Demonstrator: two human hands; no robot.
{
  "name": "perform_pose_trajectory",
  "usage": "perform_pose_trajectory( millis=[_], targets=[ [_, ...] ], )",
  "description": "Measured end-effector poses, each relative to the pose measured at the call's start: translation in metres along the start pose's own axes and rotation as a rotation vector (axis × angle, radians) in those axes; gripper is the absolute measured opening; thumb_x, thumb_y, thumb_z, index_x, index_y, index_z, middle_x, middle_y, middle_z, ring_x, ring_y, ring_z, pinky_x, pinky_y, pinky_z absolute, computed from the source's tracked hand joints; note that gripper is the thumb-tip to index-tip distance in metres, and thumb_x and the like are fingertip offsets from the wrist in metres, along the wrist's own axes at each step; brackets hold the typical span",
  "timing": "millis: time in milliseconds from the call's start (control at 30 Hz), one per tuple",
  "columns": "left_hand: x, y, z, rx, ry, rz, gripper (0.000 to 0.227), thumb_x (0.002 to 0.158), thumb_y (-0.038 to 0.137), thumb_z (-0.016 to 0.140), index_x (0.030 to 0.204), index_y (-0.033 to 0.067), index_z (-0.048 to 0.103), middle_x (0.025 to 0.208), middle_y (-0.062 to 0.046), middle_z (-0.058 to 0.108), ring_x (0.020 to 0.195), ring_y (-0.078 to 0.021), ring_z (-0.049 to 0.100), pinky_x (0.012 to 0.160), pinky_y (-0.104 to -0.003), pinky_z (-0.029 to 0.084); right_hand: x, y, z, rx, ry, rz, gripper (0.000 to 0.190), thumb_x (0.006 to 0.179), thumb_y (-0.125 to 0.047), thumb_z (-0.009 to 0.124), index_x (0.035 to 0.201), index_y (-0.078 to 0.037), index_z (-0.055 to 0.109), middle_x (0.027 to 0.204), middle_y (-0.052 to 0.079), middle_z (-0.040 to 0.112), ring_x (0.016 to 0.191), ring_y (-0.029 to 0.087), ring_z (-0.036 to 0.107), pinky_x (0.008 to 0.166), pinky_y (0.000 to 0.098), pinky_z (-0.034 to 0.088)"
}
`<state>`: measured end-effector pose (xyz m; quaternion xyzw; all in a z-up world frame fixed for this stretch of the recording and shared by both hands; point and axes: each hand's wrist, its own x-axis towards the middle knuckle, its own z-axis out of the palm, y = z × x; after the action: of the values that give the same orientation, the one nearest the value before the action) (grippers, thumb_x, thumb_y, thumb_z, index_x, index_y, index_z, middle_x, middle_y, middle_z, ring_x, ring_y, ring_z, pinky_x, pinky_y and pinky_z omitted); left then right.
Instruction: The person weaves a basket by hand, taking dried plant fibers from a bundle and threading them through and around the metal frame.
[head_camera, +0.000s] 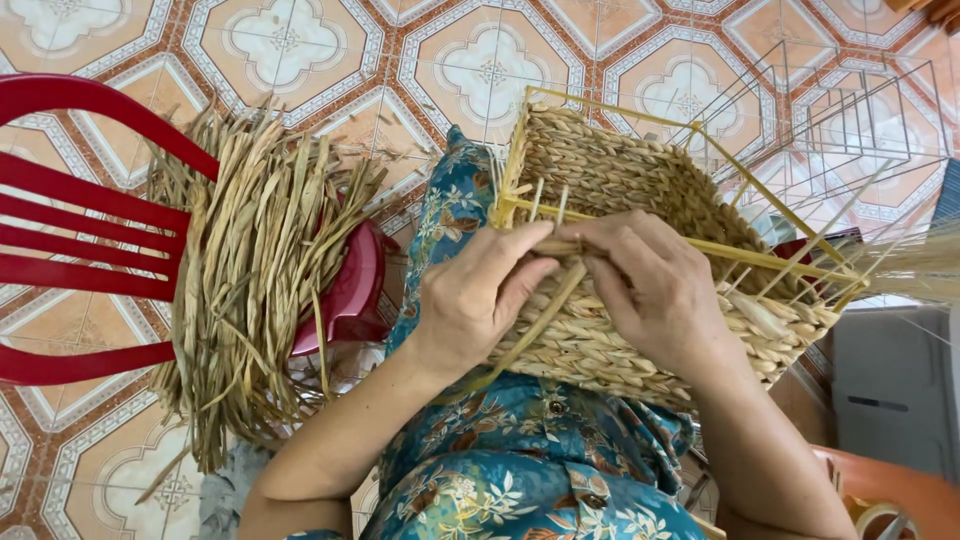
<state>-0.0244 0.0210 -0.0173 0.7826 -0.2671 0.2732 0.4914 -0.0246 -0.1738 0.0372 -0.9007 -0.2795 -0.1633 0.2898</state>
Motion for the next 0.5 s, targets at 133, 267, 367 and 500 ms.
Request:
perform_pose_trajectory(
  millis=[133,267,367,500],
  targets=[
    [-0.006,-0.013,0.012,-0.079,0.019,-0.132,0.022,0.097,0.010,0.079,0.115,0.0080,0.066,0.094,-0.006,0.068,0.078,-0.0168,0.069,0.067,-0.029,0.054,-0.010,0.012,0.010,0.140,-0.007,0.010,0.025,0.082,0.001,0.074,0.104,-0.002,0.064,0.108,0.013,0.068,0.087,0.022,0.067,0.066,0.0291,0.054],
    [-0.011,-0.019,0.018,-0.218,0.035,-0.351,0.014,0.096,0.004,0.077,0.105,0.0062,0.066,0.089,-0.002,0.070,0.067,-0.0082,0.065,0.060,-0.024,0.053,-0.030,0.023,0.031,0.051,0.199,0.239,0.015,0.098,0.004,0.077,0.109,-0.002,0.068,0.097,0.004,0.073,0.067,0.006,0.061,0.059,0.0216,0.047],
    [-0.011,-0.019,0.016,-0.208,0.042,-0.399,0.014,0.095,0.003,0.077,0.103,0.0061,0.067,0.086,-0.002,0.070,0.065,-0.0068,0.063,0.059,-0.024,0.051,-0.033,0.020,0.030,0.075,0.223,0.280,0.015,0.100,0.005,0.077,0.111,0.000,0.067,0.093,0.005,0.073,0.068,0.006,0.060,0.060,0.0202,0.046],
    [-0.019,-0.028,0.003,-0.356,-0.044,-0.407,0.015,0.100,0.003,0.072,0.114,0.0048,0.067,0.092,-0.004,0.071,0.074,-0.0069,0.070,0.064,-0.022,0.056,-0.045,0.031,0.016,0.538,0.249,0.297,0.022,0.110,0.008,0.064,0.128,0.003,0.053,0.112,0.018,0.073,0.079,0.010,0.070,0.065,0.0192,0.057]
  ],
)
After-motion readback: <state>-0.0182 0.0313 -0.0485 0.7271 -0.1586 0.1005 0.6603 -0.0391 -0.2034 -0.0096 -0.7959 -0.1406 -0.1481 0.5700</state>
